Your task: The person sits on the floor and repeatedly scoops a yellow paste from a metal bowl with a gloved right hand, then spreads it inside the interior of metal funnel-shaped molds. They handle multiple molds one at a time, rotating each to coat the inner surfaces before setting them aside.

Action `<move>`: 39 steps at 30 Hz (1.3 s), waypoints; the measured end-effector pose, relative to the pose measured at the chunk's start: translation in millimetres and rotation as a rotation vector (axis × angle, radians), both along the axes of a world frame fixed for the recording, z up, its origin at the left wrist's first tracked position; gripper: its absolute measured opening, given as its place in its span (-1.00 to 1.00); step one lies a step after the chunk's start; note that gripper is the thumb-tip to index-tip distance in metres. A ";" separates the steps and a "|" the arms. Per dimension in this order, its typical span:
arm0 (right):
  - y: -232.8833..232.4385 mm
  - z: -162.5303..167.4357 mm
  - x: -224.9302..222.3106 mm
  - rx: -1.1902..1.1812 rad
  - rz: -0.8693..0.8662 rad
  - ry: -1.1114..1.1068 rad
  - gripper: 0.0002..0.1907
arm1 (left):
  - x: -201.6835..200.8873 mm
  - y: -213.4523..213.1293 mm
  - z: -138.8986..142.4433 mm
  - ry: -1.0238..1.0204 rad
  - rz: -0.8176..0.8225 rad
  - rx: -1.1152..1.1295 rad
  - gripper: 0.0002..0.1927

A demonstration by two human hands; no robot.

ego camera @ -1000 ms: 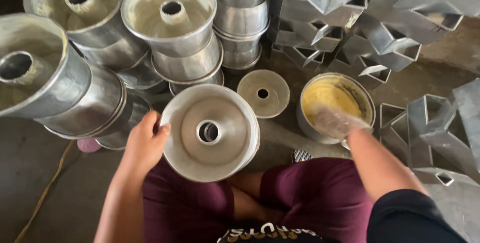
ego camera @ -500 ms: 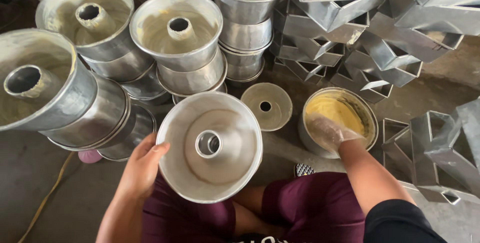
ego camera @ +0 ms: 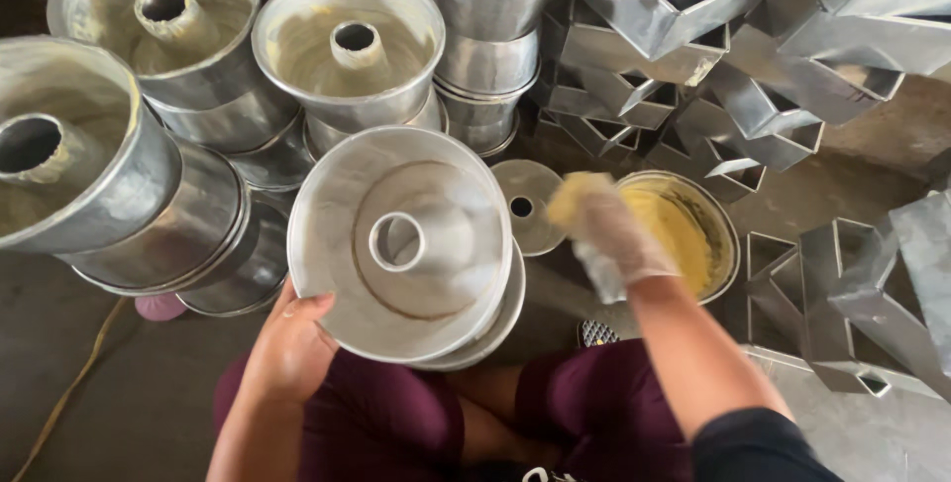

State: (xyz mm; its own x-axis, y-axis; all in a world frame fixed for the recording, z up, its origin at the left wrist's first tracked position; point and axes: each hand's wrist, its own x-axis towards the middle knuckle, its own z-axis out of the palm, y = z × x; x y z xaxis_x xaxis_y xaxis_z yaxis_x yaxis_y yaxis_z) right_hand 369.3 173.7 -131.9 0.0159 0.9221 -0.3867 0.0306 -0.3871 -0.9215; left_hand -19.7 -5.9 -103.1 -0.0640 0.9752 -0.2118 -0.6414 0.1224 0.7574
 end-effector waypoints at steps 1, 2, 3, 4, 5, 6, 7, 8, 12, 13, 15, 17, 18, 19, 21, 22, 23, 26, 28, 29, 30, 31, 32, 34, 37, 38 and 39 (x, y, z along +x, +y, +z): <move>4.9 -5.6 -17.5 -0.052 0.021 0.003 -0.77 | 4.5 0.6 0.7 -0.005 -0.018 0.031 -0.24; 14.2 -12.1 -38.3 0.529 0.331 -0.533 -0.82 | 8.4 3.7 1.8 -0.007 -0.033 0.066 -0.22; 20.1 -14.8 -54.0 1.116 0.630 -1.071 -0.85 | 12.3 6.3 3.0 -0.004 -0.024 0.044 -0.22; 23.8 -23.3 -58.3 0.930 0.648 -0.767 -0.84 | 16.0 7.9 3.9 0.001 -0.015 0.022 -0.21; 26.6 -29.7 -64.6 0.738 0.656 -0.466 -0.79 | 19.0 10.1 4.6 0.006 -0.006 0.001 -0.20; 29.0 -33.8 -70.9 0.540 0.653 -0.170 -0.72 | 21.0 12.5 4.6 -0.015 -0.027 0.023 -0.20; 30.2 -37.3 -73.6 0.510 0.640 -0.031 -0.66 | 22.6 14.4 4.2 -0.036 -0.049 0.042 -0.20; 30.1 -42.0 -73.0 0.476 0.625 0.106 -0.56 | 22.8 15.7 2.9 -0.059 -0.073 0.059 -0.20; 21.4 -45.8 -59.5 0.115 0.343 0.449 -0.47 | 28.2 31.0 -10.5 -0.086 -0.126 0.052 -0.21; 21.0 -44.5 -55.1 0.130 0.322 0.426 -0.48 | 31.5 36.5 -14.8 -0.093 -0.139 0.067 -0.22; 20.0 -39.1 -45.0 0.157 0.289 0.382 -0.50 | 40.3 44.9 -22.5 -0.109 -0.145 0.069 -0.25; 19.4 -31.2 -39.3 0.183 0.265 0.343 -0.53 | 50.9 52.3 -27.1 -0.121 -0.132 0.046 -0.27; 18.4 -26.3 -39.4 0.196 0.255 0.326 -0.53 | 52.8 53.0 -27.0 -0.201 -0.135 0.059 -0.28; 15.6 -19.2 -36.8 0.362 0.343 0.075 -0.59 | 54.9 52.8 -25.9 -0.281 -0.136 0.073 -0.29; 9.7 1.0 -32.4 0.533 0.348 -0.104 -0.62 | 54.7 49.1 -20.4 -0.375 -0.134 0.133 -0.30; 5.4 13.9 -29.7 0.467 0.258 0.030 -0.64 | 53.2 46.6 -16.5 -0.391 -0.134 0.177 -0.31; 0.5 28.6 -27.2 0.356 0.139 0.238 -0.65 | 52.3 44.7 -12.1 -0.405 -0.136 0.219 -0.31; -24.3 77.7 -24.2 0.220 -0.156 0.617 -0.70 | 57.1 42.1 1.4 -0.205 -0.057 0.219 -0.22; -49.6 111.0 -29.6 0.245 -0.220 0.670 -0.73 | 65.0 39.3 11.8 -0.078 -0.029 0.289 -0.02; -63.9 127.0 -34.5 0.260 -0.223 0.683 -0.74 | 69.2 38.2 17.6 -0.014 -0.013 0.326 0.09; -78.5 142.0 -40.7 0.278 -0.193 0.661 -0.75 | 74.5 36.8 23.4 0.119 0.021 0.331 0.22; -95.4 154.9 -47.2 0.295 -0.149 0.630 -0.77 | 80.4 35.1 29.4 0.256 0.057 0.334 0.35; -112.7 165.7 -53.8 0.323 -0.087 0.576 -0.73 | 85.6 33.1 34.9 0.394 0.093 0.334 0.48; -144.4 180.1 -63.9 0.373 0.027 0.460 -0.65 | 98.6 29.9 42.2 0.344 0.112 0.488 0.54; -158.5 182.7 -73.8 0.822 0.217 -0.063 -0.59 | 116.3 22.7 37.3 0.385 0.151 0.697 0.51; -155.3 177.0 -78.3 1.024 0.285 -0.301 -0.57 | 118.5 20.5 30.7 0.423 0.169 0.764 0.48; -149.5 169.1 -83.6 1.221 0.351 -0.543 -0.55 | 118.9 21.5 22.8 0.429 0.167 0.758 0.34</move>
State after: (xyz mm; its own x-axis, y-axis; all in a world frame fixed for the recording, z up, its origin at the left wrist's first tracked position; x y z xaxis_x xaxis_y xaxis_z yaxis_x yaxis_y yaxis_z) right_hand 285.7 24.1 37.2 -0.3987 0.6552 0.6416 0.4187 0.7525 -0.5083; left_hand 99.2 15.6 -80.3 -0.1436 0.8143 0.5623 -0.2483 -0.5797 0.7761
